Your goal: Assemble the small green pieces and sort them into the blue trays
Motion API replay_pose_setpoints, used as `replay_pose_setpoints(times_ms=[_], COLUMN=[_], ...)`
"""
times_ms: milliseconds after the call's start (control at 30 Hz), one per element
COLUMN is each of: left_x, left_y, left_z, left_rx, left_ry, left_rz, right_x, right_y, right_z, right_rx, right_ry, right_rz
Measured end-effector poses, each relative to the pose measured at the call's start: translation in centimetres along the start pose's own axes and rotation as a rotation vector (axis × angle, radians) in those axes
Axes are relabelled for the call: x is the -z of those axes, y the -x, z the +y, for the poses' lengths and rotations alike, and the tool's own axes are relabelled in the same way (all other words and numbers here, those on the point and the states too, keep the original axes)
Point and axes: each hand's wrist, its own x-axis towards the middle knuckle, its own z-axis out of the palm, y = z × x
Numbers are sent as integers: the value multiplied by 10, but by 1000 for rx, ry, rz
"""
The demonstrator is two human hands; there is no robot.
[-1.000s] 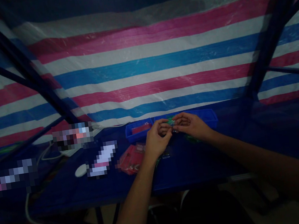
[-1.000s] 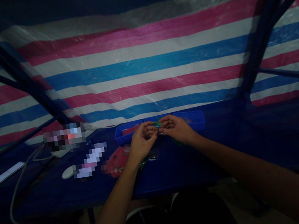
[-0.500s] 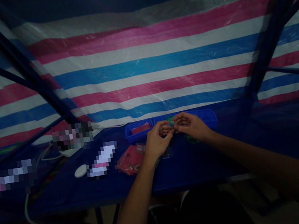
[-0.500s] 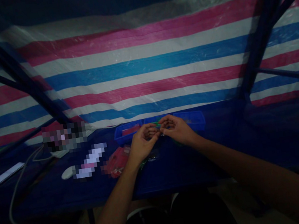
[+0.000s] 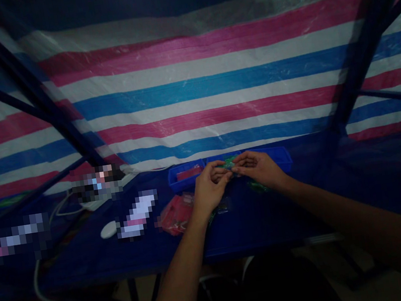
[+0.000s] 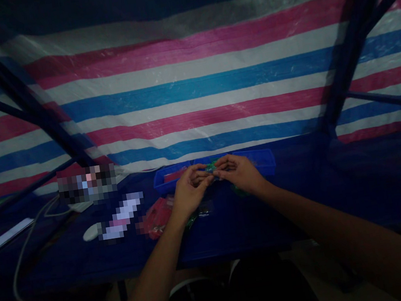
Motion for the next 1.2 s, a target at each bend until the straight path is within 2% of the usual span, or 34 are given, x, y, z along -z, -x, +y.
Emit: replay_pose_setpoints(times_ms=[267,667,967,1200], left_x=[0,4,6,7], left_y=[0,-3,-4,-6], left_z=[2,-4,-2,-1], left_rx=[33,33,49,77], left_ry=[17,111,166,185], left_rz=[-42,-13,-6,-8], right_x=[-1,1,-1,-1], right_y=[0,0,0,-2], right_z=[3,-1,-5,-1], right_rx=[-17,-28,-81,-42], right_ry=[-39,-14,-89,-29], right_rz=[29,-3,19,16])
